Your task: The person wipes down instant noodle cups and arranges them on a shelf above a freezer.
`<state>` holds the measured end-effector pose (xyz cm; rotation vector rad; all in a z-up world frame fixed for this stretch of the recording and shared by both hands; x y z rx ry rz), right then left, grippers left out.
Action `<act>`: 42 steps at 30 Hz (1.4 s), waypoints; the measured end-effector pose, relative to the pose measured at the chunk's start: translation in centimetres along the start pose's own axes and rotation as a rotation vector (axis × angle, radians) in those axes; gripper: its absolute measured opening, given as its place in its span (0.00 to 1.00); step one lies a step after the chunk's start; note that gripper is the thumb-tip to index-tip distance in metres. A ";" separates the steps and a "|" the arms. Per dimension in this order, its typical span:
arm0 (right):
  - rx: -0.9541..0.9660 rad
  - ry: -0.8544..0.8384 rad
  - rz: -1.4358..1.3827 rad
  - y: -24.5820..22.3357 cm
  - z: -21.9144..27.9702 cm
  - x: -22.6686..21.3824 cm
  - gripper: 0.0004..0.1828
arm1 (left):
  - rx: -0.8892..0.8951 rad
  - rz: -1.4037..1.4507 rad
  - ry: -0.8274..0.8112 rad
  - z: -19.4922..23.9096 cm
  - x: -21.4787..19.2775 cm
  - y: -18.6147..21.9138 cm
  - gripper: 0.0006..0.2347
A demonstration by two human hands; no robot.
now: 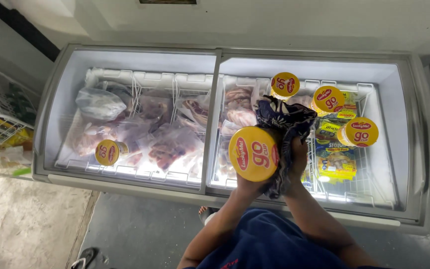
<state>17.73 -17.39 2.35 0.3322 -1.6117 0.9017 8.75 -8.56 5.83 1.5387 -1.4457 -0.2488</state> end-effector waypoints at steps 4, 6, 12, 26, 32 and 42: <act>0.158 0.034 -0.100 3.6 -1.5 -7.6 0.31 | 0.400 -0.638 -0.073 -3.2 -0.9 5.0 0.37; 0.243 0.394 0.299 6.3 -2.5 -15.0 0.28 | 0.670 -1.065 -0.136 -3.8 -2.8 6.3 0.38; 0.465 0.175 0.402 8.3 -1.6 3.8 0.28 | 0.029 -0.530 0.055 -1.0 -13.0 0.1 0.24; 0.029 -0.058 0.267 11.7 -6.8 8.3 0.34 | 0.373 -1.165 -0.255 -6.8 -17.3 2.2 0.44; -0.058 -0.038 0.334 10.9 -13.6 6.2 0.30 | 0.277 -0.888 -0.409 -9.2 -15.3 5.1 0.46; -0.011 0.203 0.441 10.8 -16.1 2.3 0.21 | 0.602 -1.035 -0.410 -15.9 -15.5 9.2 0.43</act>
Point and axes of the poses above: each hand's wrist, its own z-axis away from the middle knuckle, its own x-axis out of the palm, y = z × x, the point moved 3 cm from there along -z, towards the middle knuckle, and after that the axes turned 13 degrees about x, right-handed, at the moved point
